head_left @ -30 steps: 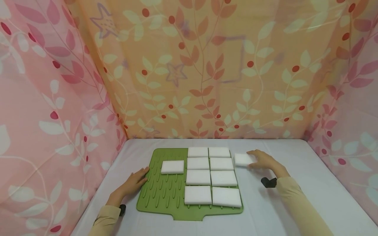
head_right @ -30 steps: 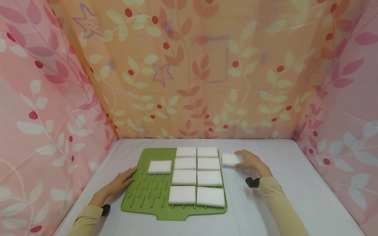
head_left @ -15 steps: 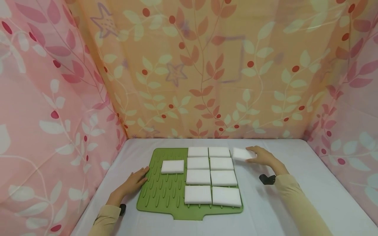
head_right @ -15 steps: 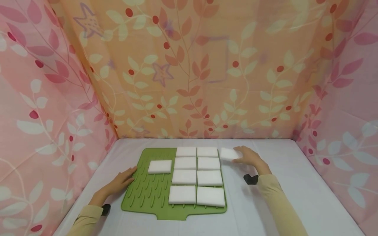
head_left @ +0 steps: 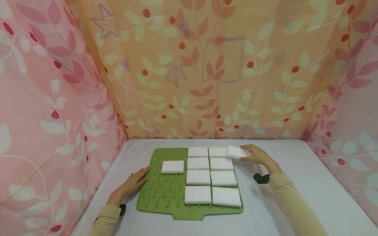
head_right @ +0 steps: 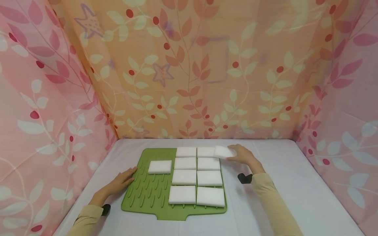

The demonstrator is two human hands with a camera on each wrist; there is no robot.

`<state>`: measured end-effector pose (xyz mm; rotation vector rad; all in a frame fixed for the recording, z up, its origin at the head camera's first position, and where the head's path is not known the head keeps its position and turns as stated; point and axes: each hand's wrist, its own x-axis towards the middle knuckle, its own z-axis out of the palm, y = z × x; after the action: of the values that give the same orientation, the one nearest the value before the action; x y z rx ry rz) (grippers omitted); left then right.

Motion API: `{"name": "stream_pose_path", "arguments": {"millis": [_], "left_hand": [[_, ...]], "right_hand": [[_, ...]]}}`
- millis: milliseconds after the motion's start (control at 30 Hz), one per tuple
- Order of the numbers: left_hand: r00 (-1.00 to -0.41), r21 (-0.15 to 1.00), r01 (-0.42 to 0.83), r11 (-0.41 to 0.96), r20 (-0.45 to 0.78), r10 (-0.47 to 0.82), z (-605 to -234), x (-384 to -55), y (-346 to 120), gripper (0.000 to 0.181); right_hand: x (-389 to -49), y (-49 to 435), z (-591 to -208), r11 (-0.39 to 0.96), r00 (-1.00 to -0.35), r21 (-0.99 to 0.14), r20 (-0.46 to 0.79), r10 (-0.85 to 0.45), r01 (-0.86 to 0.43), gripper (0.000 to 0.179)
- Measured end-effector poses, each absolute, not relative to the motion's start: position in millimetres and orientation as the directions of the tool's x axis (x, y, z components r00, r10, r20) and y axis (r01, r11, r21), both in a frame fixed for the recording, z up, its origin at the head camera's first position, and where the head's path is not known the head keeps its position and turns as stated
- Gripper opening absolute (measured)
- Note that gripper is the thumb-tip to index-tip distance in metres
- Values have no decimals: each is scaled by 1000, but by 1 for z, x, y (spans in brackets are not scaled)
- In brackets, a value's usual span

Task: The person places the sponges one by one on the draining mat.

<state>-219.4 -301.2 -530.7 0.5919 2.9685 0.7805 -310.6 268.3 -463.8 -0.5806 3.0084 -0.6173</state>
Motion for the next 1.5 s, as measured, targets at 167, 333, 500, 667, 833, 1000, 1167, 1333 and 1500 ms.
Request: {"name": "stream_pose_path", "arguments": {"millis": [167, 333, 500, 667, 833, 1000, 1167, 1333, 1500], "left_hand": [[-932, 474, 343, 811, 67, 355, -531, -219, -301, 52], [-931, 469, 352, 810, 84, 356, -530, -217, -300, 52], [-931, 467, 353, 811, 83, 357, -530, -217, -300, 51], [-933, 472, 344, 812, 79, 350, -529, -217, -300, 52], [-934, 468, 343, 815, 73, 351, -528, -217, -301, 52], [-934, 466, 342, 816, 70, 351, -528, -217, -301, 52], [-930, 467, 353, 811, 81, 358, -528, -217, -300, 52], [-926, 468, 368, 804, 104, 364, -527, -216, -299, 51], [-924, 463, 372, 804, 109, 365, -527, -216, -298, 51]], "right_hand": [[-310, 256, -463, 853, -933, -388, 56, -356, -349, 72], [-309, 242, -459, 840, -925, -395, 77, -373, -372, 69], [-309, 229, -458, 837, -923, -397, 84, -375, -377, 70], [-309, 217, -457, 838, -923, -397, 74, -377, -374, 71], [-307, 206, -455, 817, -916, -427, 80, -392, -387, 70], [-307, 197, -456, 782, -898, -458, 95, -430, -423, 70], [-308, 187, -457, 777, -891, -451, 105, -442, -439, 71], [-307, 178, -458, 769, -883, -452, 109, -456, -452, 70], [-303, 167, -458, 770, -883, -451, 99, -459, -451, 71]]}}
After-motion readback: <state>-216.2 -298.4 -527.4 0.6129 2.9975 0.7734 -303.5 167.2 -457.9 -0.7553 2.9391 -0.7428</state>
